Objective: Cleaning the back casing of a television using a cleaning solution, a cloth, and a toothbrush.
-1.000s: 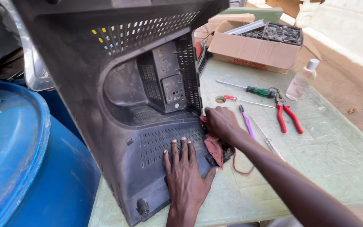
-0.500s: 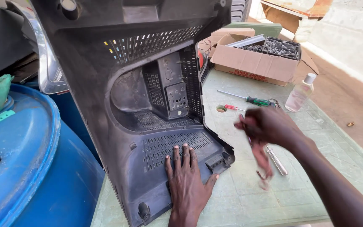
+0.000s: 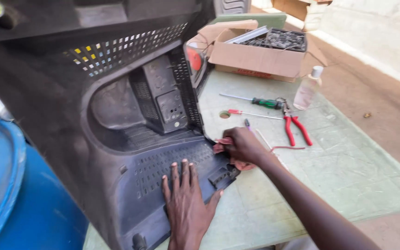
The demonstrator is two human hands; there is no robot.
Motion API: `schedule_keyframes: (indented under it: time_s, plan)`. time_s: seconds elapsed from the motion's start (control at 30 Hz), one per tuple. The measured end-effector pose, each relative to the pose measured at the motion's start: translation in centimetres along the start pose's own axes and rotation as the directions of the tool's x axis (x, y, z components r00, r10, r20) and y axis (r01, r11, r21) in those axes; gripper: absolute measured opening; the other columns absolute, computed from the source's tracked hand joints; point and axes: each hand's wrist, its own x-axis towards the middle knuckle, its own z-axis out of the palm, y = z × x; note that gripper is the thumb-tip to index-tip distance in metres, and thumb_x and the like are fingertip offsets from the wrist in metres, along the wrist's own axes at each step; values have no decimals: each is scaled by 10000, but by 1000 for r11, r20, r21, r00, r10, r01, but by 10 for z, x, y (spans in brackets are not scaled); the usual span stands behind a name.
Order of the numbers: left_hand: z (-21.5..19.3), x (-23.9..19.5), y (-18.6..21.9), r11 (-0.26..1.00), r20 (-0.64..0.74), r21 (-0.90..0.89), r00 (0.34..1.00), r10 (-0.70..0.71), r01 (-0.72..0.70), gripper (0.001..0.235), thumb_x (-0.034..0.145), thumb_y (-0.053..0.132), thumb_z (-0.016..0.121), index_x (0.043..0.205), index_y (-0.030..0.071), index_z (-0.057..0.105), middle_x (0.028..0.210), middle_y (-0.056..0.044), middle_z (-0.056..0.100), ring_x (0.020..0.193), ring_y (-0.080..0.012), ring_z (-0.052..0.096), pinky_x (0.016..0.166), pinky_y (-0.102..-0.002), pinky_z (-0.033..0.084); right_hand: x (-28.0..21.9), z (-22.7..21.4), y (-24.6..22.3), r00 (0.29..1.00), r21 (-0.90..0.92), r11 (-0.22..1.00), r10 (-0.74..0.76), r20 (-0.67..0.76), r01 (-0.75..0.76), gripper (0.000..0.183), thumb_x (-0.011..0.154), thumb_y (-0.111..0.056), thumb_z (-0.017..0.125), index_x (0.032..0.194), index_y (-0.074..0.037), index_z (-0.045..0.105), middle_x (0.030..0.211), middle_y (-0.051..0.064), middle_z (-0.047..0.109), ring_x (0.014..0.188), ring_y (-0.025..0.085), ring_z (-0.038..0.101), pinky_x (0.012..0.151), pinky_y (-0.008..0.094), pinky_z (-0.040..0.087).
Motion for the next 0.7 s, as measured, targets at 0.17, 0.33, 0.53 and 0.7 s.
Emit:
schedule_keyframes:
  time_s: [0.17,0.33,0.53,0.7]
  plan:
    - [-2,3,0,996,78,60,995,-64,60,1034,802,658,662,1520,-19,353,1643,-193,286,1549,-379,140,1190,-566,48,-22,-33,-11,979,205,975,44,198,-86,157,877,-190,722,868,-44,663,705,122,710,660,239,742,626,397,565]
    - [-1,2,1,994,124,82,989,-81,71,1029,817,662,650,1525,-16,338,1645,-197,268,1551,-382,118,1187,-572,34,-72,-73,-29,994,251,963,81,68,-96,148,801,-182,764,880,-64,724,836,61,682,651,255,747,582,425,574]
    - [4,5,0,997,36,65,999,-33,31,1030,798,631,688,1520,-23,355,1642,-196,285,1554,-382,134,1189,-580,55,-108,-31,-48,982,462,871,186,6,-168,211,900,-138,684,1101,-82,716,1083,193,688,964,366,676,849,505,543]
    - [-11,15,16,983,174,118,972,-158,138,1006,810,568,720,1566,46,308,1668,-164,230,1564,-382,80,1190,-622,27,-115,-44,-50,982,219,962,-135,-132,161,341,844,-165,673,1150,-34,746,1173,115,705,1170,274,618,1002,446,471]
